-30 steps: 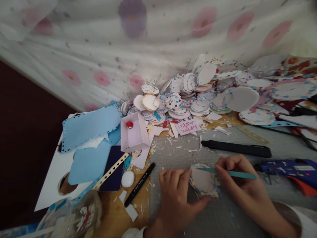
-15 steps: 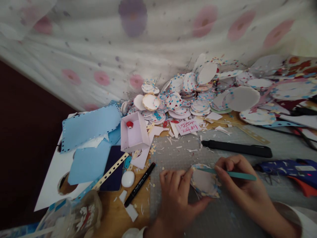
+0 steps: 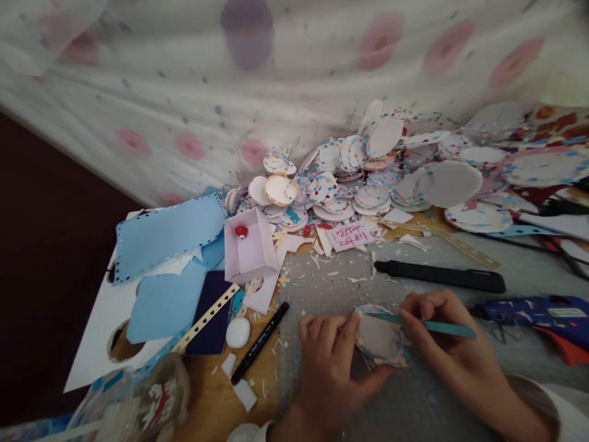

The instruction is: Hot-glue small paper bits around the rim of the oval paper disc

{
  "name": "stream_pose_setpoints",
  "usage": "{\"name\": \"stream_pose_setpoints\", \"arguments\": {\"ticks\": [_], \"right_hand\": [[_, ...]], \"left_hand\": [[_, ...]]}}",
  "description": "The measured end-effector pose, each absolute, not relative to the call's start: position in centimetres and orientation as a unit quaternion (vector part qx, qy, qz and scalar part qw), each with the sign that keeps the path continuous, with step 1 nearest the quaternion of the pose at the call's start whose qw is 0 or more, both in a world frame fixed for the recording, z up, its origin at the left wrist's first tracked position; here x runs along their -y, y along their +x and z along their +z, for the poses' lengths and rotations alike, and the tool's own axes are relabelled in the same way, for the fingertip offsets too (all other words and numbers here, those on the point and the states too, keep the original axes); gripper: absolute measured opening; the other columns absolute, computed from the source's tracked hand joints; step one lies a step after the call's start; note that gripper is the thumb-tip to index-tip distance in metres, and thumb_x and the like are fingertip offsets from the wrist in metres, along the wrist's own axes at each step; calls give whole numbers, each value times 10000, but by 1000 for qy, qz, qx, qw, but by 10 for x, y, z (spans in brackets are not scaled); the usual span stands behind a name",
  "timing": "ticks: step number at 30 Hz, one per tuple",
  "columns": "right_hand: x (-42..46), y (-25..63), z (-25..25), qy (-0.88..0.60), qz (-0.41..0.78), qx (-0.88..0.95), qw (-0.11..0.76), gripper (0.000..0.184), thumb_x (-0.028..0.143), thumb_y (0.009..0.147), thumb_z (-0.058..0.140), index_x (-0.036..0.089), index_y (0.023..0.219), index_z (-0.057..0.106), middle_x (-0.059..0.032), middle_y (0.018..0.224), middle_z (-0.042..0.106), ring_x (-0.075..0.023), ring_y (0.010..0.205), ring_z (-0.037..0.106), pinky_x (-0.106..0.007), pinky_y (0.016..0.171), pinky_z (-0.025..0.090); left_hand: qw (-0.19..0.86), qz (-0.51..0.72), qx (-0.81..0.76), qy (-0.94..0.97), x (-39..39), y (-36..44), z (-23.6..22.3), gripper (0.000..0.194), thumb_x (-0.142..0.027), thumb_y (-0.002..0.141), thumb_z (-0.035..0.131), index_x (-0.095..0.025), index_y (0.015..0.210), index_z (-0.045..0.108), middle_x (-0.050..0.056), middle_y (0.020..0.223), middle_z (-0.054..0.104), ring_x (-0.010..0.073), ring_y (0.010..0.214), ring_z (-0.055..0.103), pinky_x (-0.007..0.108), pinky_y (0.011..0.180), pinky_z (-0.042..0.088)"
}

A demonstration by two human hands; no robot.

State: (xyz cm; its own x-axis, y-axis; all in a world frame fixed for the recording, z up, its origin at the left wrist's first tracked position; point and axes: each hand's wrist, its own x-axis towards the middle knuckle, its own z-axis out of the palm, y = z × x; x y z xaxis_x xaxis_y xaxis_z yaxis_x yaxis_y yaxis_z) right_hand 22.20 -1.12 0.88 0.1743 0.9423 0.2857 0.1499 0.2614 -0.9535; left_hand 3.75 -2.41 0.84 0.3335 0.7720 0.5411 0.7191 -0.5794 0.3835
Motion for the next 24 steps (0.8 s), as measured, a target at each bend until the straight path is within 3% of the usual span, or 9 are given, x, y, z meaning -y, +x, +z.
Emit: {"name": "stream_pose_setpoints", "arguments": {"ticks": [24], "right_hand": [[10, 221, 15, -517, 366, 523, 571, 311, 461, 889, 685, 277, 740, 483, 17, 660, 555, -142, 538, 497, -242, 453, 449]], "left_hand": [[35, 350, -446, 823, 23, 38, 12, 493, -550, 924, 653, -137, 1193, 651, 69, 931, 708, 215, 837, 642, 386, 821, 456]]}}
